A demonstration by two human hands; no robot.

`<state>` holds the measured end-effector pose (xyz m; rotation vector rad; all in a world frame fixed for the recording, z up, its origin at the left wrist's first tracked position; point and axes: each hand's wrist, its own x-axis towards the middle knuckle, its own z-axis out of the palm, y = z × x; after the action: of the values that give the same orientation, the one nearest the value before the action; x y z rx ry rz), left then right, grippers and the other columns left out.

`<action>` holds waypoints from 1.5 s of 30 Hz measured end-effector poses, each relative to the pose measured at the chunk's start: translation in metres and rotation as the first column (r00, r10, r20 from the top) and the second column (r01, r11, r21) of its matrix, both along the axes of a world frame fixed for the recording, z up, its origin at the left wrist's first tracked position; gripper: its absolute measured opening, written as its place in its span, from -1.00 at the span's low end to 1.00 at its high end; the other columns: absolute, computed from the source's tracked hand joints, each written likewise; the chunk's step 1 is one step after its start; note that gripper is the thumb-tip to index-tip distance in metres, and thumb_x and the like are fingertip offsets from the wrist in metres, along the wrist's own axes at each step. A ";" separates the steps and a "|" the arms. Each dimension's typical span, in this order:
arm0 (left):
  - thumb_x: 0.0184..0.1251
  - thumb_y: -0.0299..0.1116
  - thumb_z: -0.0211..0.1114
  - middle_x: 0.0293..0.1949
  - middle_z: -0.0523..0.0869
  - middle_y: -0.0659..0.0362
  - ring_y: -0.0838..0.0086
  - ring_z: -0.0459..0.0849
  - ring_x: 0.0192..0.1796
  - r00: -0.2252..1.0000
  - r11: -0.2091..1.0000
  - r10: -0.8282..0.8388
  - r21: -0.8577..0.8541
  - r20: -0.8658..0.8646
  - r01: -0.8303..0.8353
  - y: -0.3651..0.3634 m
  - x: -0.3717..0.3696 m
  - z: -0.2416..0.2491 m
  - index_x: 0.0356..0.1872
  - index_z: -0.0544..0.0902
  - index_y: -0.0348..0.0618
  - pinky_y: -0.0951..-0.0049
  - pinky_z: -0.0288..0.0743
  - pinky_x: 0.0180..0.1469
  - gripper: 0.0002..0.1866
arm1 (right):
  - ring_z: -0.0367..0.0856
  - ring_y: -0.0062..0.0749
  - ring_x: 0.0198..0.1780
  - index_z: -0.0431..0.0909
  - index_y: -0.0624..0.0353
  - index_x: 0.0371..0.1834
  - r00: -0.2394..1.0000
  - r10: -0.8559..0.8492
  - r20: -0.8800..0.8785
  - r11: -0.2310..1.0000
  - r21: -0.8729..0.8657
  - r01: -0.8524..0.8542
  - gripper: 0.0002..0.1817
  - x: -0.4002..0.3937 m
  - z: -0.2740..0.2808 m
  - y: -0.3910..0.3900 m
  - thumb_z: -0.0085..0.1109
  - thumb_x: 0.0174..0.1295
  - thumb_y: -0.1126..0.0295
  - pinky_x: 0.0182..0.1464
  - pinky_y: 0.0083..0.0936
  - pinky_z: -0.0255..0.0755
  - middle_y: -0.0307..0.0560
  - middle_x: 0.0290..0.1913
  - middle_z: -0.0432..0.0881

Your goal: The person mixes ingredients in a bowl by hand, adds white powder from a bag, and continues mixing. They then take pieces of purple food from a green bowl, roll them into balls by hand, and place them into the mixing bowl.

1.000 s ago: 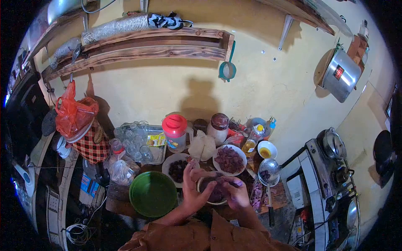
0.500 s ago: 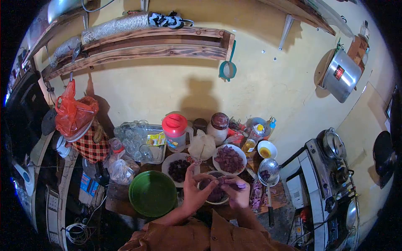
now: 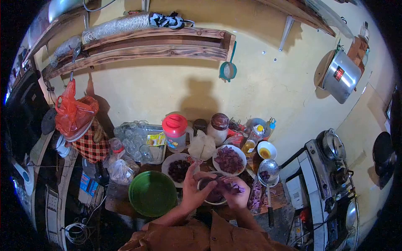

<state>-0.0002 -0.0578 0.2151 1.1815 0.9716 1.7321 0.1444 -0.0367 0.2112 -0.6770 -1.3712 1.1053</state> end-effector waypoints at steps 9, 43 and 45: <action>-0.02 -0.53 0.39 -0.32 0.69 0.12 0.42 0.58 -0.18 0.858 0.968 0.233 0.194 -0.458 -0.159 -0.002 -0.007 0.005 0.16 0.11 -0.32 0.38 0.40 -0.02 -0.25 | 0.59 -0.34 -0.15 0.52 0.27 -0.26 0.968 -0.057 0.243 0.980 0.196 0.008 -0.66 0.007 0.014 0.000 0.29 -0.18 0.72 -0.12 -0.46 0.48 -0.02 -0.21 0.61; 0.36 -0.27 -0.05 -0.54 0.38 0.24 0.48 0.37 -0.45 0.472 0.855 0.005 -0.248 0.882 0.456 0.028 0.000 -0.025 -0.20 0.44 -0.17 0.50 0.33 -0.33 -0.80 | 0.59 -0.37 -0.14 0.56 0.32 -0.23 0.981 -0.095 0.167 0.985 0.158 0.069 -0.83 0.015 0.003 0.017 0.14 0.07 0.62 -0.05 -0.51 0.41 -0.02 -0.20 0.64; 0.33 -0.33 -0.03 -0.60 0.29 0.28 0.49 0.30 -0.50 0.596 0.839 0.112 -0.397 0.795 0.373 0.030 -0.003 -0.032 -0.22 0.43 -0.17 0.52 0.26 -0.37 -0.85 | 0.58 -0.42 -0.14 0.56 0.33 -0.23 0.984 -0.073 0.162 0.992 0.112 0.056 -0.84 0.016 -0.002 0.016 0.12 0.09 0.62 -0.06 -0.54 0.41 -0.02 -0.21 0.64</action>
<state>-0.0033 -0.0281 0.1833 0.0298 0.6700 1.4608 0.1600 -0.0207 0.2091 -0.7430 -1.5278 0.9337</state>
